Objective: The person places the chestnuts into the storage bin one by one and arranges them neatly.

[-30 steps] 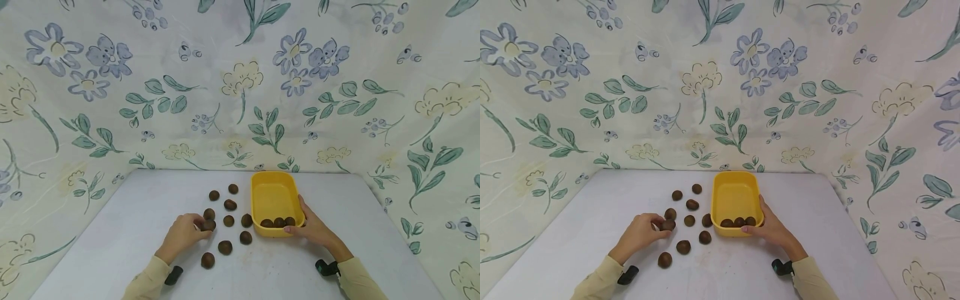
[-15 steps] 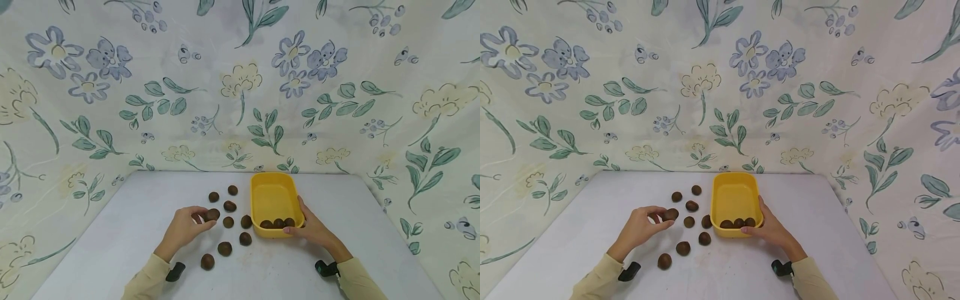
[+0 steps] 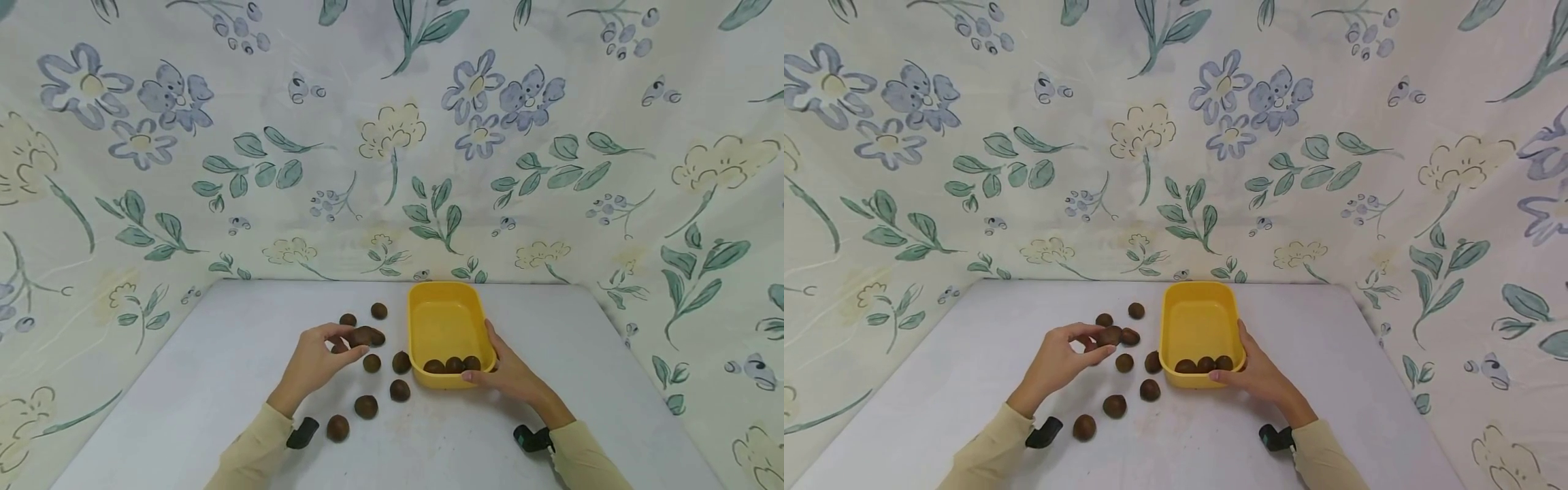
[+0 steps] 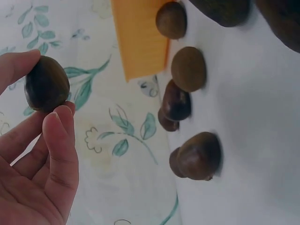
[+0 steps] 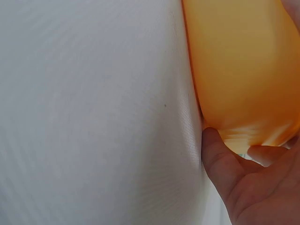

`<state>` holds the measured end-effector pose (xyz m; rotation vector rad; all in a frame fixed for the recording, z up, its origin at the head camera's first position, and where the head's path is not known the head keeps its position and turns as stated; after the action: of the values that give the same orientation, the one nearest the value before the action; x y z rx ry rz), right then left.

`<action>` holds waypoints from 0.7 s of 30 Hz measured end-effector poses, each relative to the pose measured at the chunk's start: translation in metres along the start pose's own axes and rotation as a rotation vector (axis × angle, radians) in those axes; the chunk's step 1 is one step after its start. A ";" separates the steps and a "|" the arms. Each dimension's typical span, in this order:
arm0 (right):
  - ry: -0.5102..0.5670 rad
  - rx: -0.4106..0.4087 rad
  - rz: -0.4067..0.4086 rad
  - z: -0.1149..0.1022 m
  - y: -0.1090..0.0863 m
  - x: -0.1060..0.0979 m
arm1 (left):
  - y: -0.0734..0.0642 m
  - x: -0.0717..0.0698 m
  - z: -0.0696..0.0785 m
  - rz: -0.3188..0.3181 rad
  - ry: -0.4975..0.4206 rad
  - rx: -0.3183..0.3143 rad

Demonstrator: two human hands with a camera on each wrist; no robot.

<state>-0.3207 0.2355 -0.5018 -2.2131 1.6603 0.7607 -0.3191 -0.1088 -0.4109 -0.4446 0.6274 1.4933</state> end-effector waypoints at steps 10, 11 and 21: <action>0.000 0.039 -0.001 0.001 0.000 0.000 | 0.007 0.009 0.014 0.019 -0.057 0.050; -0.002 0.041 0.000 0.001 0.000 0.000 | 0.008 0.010 0.015 0.021 -0.058 0.051; 0.004 0.041 0.009 0.002 0.000 -0.001 | 0.016 0.018 0.026 0.011 -0.106 0.033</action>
<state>-0.3215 0.2373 -0.5026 -2.1822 1.6740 0.7188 -0.3326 -0.0781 -0.4005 -0.3349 0.5712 1.5041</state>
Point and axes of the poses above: each hand's wrist, its own y-axis towards the middle knuckle, its own x-axis out of the palm, z = x × y, the point moved 8 cm from there along y, towards the middle knuckle, and after that the axes turned 10 degrees about -x, right-handed, at the moved point
